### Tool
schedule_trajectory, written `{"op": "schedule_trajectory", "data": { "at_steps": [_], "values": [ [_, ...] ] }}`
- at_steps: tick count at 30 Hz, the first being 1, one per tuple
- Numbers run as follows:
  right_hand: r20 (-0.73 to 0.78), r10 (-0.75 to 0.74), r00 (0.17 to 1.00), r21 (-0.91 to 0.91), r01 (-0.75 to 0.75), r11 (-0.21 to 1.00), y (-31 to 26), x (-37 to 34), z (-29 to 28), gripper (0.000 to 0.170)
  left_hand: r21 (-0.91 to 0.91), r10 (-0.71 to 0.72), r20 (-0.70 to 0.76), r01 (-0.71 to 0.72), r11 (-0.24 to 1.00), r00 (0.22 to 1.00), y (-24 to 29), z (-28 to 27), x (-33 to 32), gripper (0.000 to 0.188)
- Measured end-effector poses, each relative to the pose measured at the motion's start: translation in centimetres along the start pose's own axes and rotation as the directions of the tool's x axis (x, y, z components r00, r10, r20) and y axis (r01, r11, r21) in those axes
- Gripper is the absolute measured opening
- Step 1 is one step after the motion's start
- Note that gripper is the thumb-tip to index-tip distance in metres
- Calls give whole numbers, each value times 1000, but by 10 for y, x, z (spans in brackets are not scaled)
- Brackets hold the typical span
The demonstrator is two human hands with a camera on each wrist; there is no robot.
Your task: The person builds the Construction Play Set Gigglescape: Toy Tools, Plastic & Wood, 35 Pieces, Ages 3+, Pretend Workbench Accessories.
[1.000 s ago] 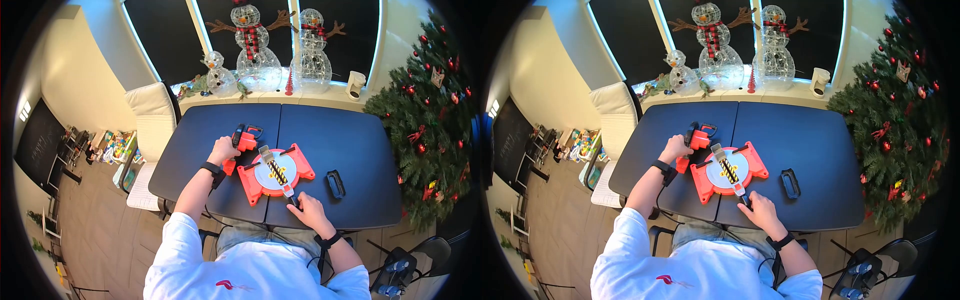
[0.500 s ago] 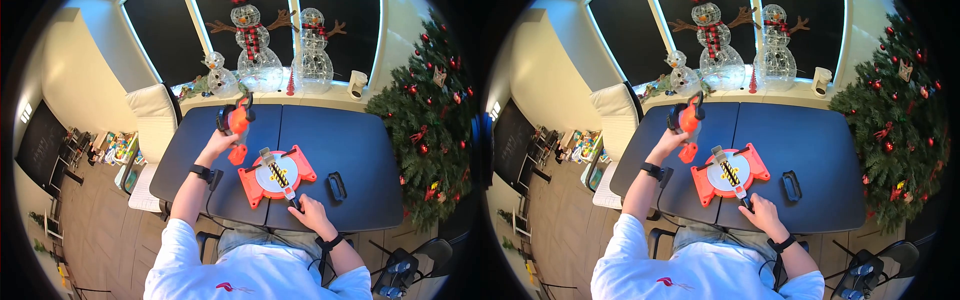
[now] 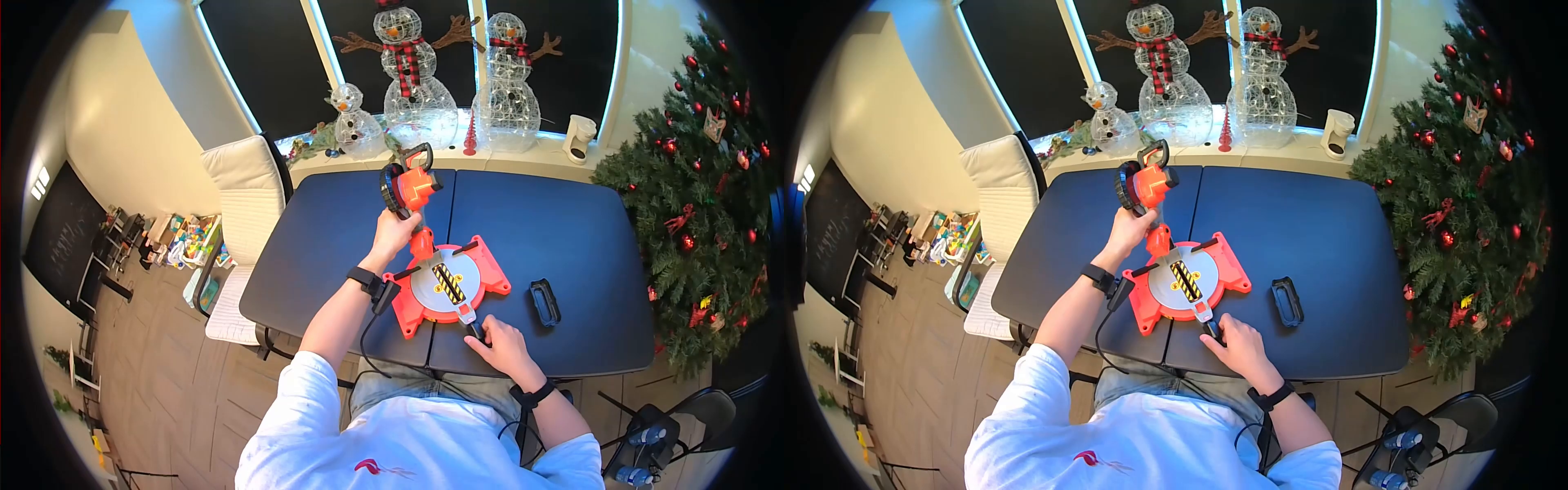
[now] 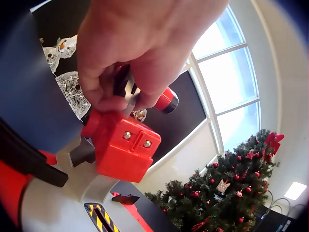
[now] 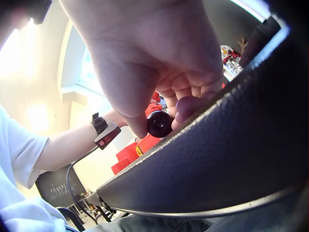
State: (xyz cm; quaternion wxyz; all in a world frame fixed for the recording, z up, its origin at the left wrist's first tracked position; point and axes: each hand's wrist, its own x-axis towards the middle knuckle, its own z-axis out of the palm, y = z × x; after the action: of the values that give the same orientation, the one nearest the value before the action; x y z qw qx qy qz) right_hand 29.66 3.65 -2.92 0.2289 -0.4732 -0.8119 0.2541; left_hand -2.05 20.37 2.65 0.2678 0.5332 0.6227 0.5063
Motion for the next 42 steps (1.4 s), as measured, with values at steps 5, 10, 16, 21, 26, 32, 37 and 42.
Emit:
{"op": "schedule_trajectory", "data": {
  "at_steps": [5, 10, 16, 21, 26, 32, 37, 42],
  "values": [
    [-9, -9, 1000, 10, 9, 1000, 1, 1, 1, 45, 38, 32, -131, -27, 999, 991, -4, 3, 1, 22],
    [-13, -10, 1000, 9, 10, 1000, 1, 1, 2, 45, 86, 8, -95, 0, 996, 995, 13, 1, -14, 29],
    [5, 2, 1000, -4, -2, 1000, 0, 1, 0, 46, 112, 198, -175, -181, 977, 964, 20, 12, -29, 33],
    [2, 3, 1000, -3, -3, 1000, -1, 1, 1, 46, 122, 218, -153, -200, 972, 964, 31, 10, -35, 37],
    [8, 2, 1000, -7, -2, 1000, 0, 2, 1, 46, 149, 173, -180, -147, 978, 968, 26, 5, -27, 34],
    [-9, 0, 1000, 6, 0, 1000, 3, 2, 0, 44, 494, 462, -102, -358, 792, 881, 8, -3, -13, 22],
    [-26, -6, 1000, 31, 7, 1000, 6, 2, -2, 43, 269, 247, -93, -214, 939, 965, 15, 5, -21, 37],
    [-21, 2, 1000, 21, -2, 1000, 9, 3, -3, 42, 221, 20, 51, -31, 975, 998, 26, 6, -24, 45]
  ]
}}
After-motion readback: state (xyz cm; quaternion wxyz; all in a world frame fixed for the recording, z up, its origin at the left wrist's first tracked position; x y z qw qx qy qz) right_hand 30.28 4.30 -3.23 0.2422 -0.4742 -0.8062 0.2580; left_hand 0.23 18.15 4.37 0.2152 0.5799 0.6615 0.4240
